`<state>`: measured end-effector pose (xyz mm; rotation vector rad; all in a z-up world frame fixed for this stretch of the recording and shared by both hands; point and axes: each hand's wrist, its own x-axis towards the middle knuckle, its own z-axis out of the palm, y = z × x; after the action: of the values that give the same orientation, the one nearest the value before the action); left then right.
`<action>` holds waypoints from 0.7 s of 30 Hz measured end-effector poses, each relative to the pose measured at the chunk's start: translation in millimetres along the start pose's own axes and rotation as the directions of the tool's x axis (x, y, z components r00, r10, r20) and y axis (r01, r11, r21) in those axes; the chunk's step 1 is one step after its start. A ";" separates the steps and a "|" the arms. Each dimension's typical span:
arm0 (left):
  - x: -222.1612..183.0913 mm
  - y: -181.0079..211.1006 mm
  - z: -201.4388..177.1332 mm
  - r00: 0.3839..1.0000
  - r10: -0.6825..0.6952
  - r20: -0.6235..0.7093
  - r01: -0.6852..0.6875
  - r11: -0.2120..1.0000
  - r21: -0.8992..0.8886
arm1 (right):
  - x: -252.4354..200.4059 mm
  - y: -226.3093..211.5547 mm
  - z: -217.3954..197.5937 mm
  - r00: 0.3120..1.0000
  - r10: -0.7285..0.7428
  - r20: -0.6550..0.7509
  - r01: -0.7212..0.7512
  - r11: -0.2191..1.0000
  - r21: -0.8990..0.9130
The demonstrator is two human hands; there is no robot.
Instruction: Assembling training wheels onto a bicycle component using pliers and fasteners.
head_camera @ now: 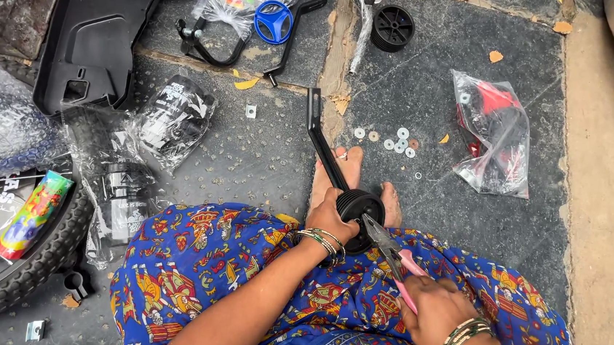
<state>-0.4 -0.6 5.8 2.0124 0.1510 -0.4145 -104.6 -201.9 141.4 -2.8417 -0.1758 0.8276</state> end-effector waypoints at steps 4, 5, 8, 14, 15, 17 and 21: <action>2.8 -2.7 -0.2 1.000 -0.005 0.017 0.005 0.999 -0.043 | -4.7 -15.3 -9.2 0.995 0.061 0.084 -0.047 0.987 -0.156; 2.9 -3.6 -0.5 1.000 0.001 0.021 0.001 0.997 -0.078 | -5.4 -16.5 -9.0 0.991 0.076 0.112 -0.053 0.980 -0.193; 1.6 -3.4 -0.2 1.000 0.026 -0.002 -0.026 0.992 -0.126 | -5.5 -3.5 8.9 1.000 -0.006 0.015 0.009 0.987 -0.159; 5.0 -12.4 -6.4 0.998 0.046 0.046 -0.031 0.954 -0.299 | -2.5 28.4 7.1 0.987 0.127 0.096 -0.153 0.922 0.356; 7.2 -19.6 -4.0 0.998 0.044 0.040 -0.030 0.953 -0.301 | -4.0 44.4 21.4 0.988 0.121 0.096 -0.147 0.924 0.354; 13.2 -32.2 2.0 0.997 0.072 0.018 -0.058 0.906 -0.419 | -7.0 78.1 50.9 0.967 0.168 0.193 -0.254 0.713 0.653; 6.8 -16.2 -11.4 0.995 -0.024 0.099 0.066 0.894 -0.443 | -13.1 91.7 59.5 0.996 0.082 0.023 -0.072 0.669 0.740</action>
<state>3.8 16.5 -5.5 1.5349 0.2161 -0.4549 -142.0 -285.5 80.4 -2.0733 0.2447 0.6800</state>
